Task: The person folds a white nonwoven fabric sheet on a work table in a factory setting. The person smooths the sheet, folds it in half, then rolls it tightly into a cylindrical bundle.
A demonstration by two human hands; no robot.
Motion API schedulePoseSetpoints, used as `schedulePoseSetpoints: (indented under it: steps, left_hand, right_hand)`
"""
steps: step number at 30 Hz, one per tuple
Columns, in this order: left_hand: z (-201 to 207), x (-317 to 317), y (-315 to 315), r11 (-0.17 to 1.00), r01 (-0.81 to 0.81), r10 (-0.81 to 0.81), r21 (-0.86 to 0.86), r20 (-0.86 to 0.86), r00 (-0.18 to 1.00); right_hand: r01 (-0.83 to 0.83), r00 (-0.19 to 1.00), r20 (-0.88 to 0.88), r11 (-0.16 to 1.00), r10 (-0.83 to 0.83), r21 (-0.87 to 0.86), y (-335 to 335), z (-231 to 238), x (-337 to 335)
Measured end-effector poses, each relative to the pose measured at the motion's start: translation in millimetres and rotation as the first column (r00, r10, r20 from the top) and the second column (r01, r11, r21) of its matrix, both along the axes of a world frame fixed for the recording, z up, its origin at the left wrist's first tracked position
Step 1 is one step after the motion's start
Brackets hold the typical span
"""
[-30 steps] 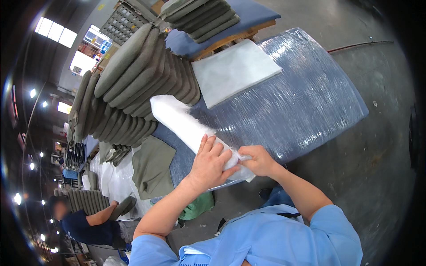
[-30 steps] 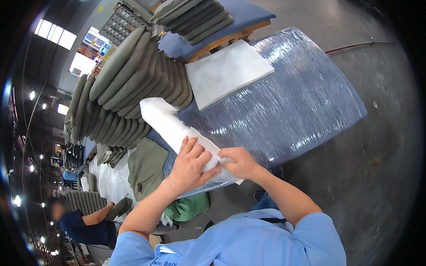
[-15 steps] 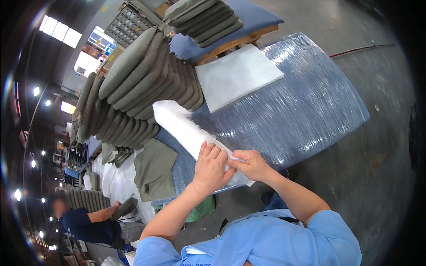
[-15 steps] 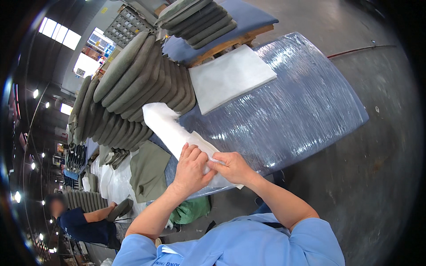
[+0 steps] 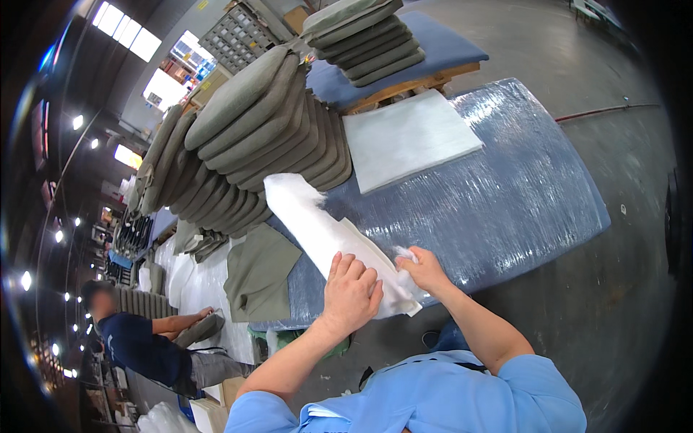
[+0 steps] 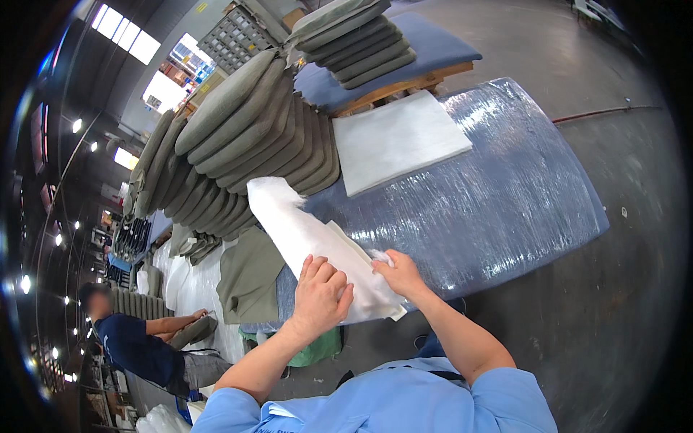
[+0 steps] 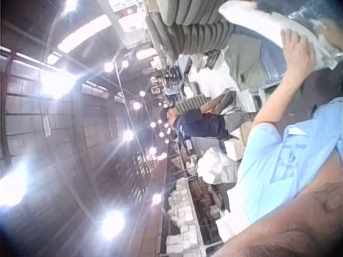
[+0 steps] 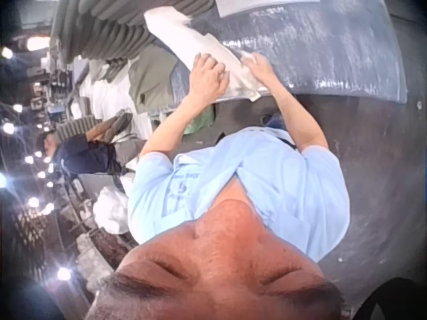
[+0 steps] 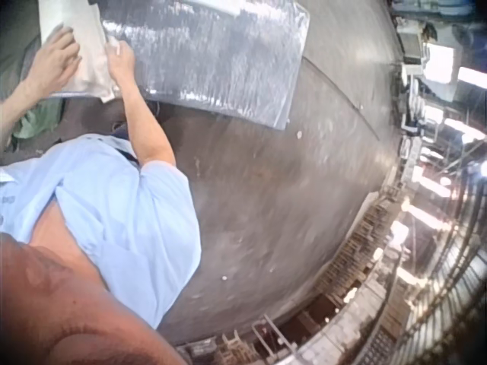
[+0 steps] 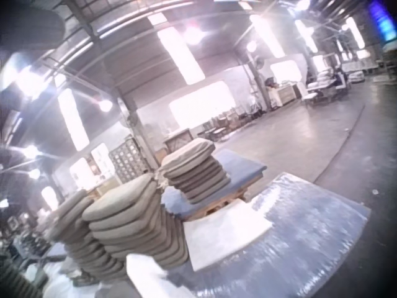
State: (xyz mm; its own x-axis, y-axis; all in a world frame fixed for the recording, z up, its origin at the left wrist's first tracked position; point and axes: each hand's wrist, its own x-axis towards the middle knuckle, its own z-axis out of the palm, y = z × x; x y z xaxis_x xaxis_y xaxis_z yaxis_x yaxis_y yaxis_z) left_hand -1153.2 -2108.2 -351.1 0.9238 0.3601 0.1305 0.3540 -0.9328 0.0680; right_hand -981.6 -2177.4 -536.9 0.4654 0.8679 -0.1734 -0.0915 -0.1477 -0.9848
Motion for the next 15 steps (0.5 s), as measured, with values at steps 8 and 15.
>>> schedulePoseSetpoints:
  steps: [8, 15]
  left_hand:
    - [-6, -17, -11, 0.992, -0.119, 0.117, 0.040, 0.043, 0.992]
    - [-5, -28, -5, 0.980, -0.131, 0.140, -0.150, 0.048, 0.989]
  right_hand:
    - [-0.203, 0.967, -0.122, 0.966, 0.224, 0.160, 68, 61, -21]
    - [-0.440, 0.883, 0.221, 0.895, 0.415, 0.077, 118, 58, -35]
